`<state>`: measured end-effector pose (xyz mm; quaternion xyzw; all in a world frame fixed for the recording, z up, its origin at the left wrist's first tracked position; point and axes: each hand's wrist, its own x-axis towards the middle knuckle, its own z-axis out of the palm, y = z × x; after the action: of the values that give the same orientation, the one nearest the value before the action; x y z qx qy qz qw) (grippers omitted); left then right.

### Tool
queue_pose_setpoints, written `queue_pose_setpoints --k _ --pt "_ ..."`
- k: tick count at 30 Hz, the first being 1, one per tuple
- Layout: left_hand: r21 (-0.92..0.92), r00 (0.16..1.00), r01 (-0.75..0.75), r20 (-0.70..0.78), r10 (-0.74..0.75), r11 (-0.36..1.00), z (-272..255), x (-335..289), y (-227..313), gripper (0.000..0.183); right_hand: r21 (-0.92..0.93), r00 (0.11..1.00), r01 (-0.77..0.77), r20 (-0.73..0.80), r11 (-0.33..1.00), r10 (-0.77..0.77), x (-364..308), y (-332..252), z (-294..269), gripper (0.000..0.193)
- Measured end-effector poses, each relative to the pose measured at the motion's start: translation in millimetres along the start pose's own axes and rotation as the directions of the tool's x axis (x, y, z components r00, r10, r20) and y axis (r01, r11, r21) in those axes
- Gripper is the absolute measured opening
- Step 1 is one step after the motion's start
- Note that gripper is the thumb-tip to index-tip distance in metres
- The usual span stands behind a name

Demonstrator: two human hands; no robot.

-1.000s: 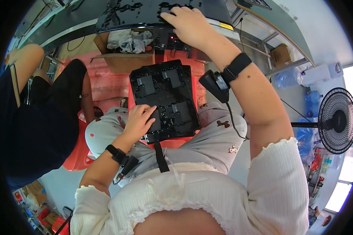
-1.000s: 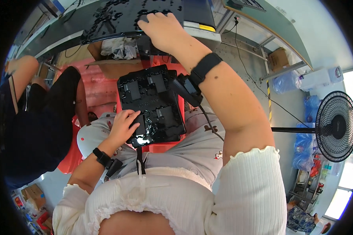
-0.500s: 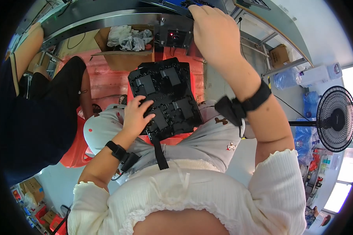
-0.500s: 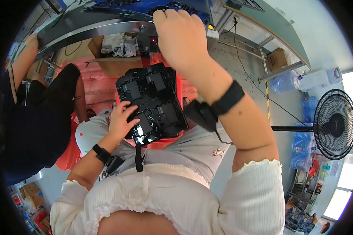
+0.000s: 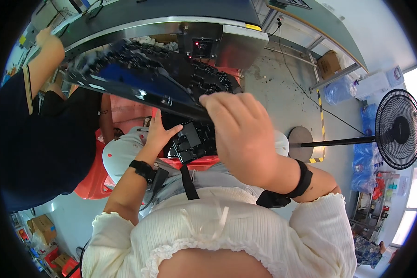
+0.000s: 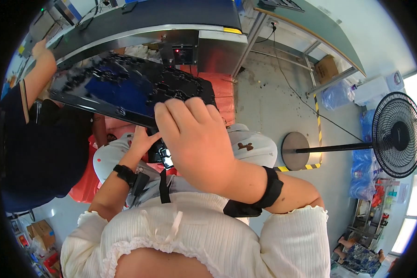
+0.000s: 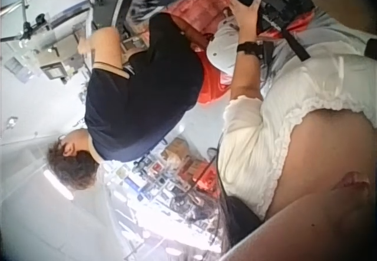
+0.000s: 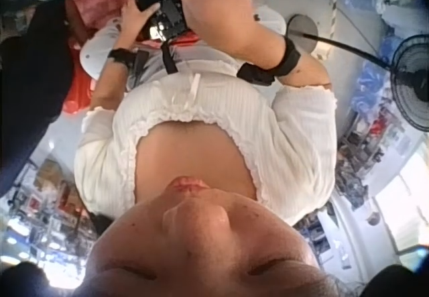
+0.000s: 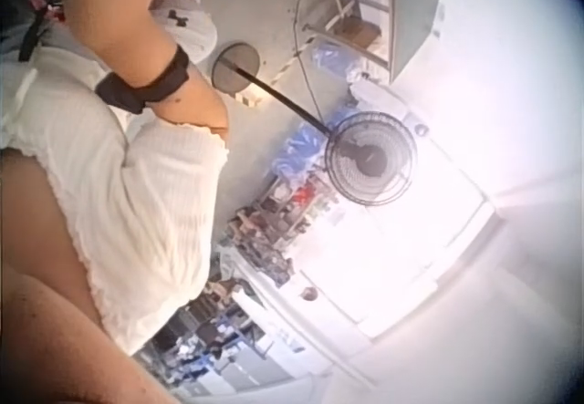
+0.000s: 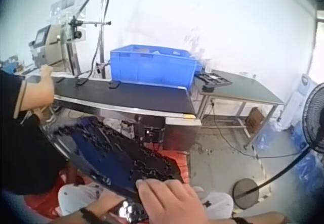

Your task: The recorder is assembling black plastic electronic or mechanical components while sitting at a workstation with a conveyor belt.

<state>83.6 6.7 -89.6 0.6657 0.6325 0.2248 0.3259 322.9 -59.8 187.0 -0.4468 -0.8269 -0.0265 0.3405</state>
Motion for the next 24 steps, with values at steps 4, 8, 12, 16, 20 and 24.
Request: queue_pose_setpoints --k 4,8,12,16,20,24 --pt "-0.742 0.937 0.347 0.241 -0.254 0.574 -15 -13 1 0.079 -0.186 0.976 -0.073 0.19 0.98 0.108 -43 14 38 0.05" --pt "-0.887 0.955 0.271 0.2 -0.218 0.373 -14 -35 25 0.076 -0.028 0.626 -0.353 0.737 0.935 0.257 -87 14 108 0.058" --pt "0.058 0.998 0.054 -0.047 -0.052 0.997 8 -24 34 0.091 0.219 0.479 -0.479 0.877 0.85 0.044 -85 23 169 0.061" --pt "-0.153 0.999 0.006 -0.037 -0.012 0.988 13 2 6 0.085 0.335 0.871 -0.25 0.488 0.908 0.059 -77 62 168 0.04" --pt "-0.467 0.995 0.048 0.096 -0.004 0.883 2 22 -15 0.077 -0.08 0.728 -0.661 0.173 0.746 0.664 -87 128 156 0.05" --pt "-0.569 0.998 0.038 0.054 -0.008 0.821 -9 31 -4 0.069 -0.084 0.418 -0.819 0.591 0.568 0.69 -109 156 172 0.063"
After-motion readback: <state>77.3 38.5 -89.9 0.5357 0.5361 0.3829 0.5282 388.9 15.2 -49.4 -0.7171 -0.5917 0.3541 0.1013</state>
